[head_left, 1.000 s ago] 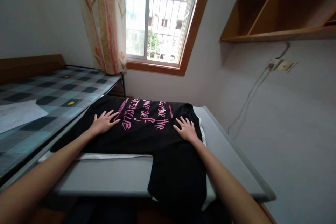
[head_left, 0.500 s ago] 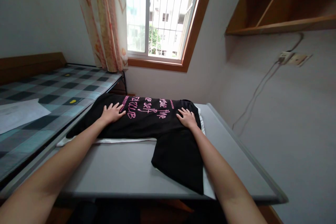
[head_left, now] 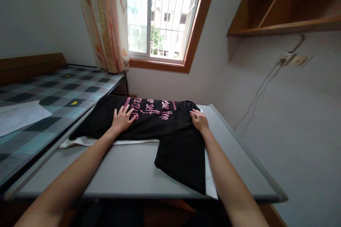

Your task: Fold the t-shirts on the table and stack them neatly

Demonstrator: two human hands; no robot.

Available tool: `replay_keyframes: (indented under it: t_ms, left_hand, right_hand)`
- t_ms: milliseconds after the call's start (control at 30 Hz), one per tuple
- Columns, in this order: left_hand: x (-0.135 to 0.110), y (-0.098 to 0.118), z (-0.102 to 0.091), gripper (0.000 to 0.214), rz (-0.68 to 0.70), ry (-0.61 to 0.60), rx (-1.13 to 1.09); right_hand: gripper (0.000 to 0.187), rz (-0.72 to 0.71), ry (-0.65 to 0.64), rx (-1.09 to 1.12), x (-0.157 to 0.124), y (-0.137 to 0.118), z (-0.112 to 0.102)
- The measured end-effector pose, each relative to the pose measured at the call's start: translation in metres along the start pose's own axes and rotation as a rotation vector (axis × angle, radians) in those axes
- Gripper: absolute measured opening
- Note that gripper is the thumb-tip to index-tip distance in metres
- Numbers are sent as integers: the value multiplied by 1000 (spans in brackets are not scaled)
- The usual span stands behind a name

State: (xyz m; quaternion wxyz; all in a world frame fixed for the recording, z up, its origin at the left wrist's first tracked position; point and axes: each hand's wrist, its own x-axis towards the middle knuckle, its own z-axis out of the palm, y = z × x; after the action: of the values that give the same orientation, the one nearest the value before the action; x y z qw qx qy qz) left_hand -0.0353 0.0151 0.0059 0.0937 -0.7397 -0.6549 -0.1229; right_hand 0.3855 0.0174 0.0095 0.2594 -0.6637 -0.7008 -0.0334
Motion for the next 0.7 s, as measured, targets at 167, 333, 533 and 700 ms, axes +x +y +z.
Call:
replay_keyframes:
  t_ms: [167,333,533,700]
  left_hand:
    - [1,-2,4,66,5,-154,-48]
    - [7,-8,3,66,38,-195,-68]
    - [10,-11,5,62,50,-162,-73]
    - [4,-7,2,56,85,-26,-32]
  right_hand:
    - [50,158,-135,-71,-6,10,3]
    - [53,204,-208,-123,-11,8,5]
    - [55,194,-221,-133,-16,9,2]
    - [53,122,-178,-72,-23,14,-1]
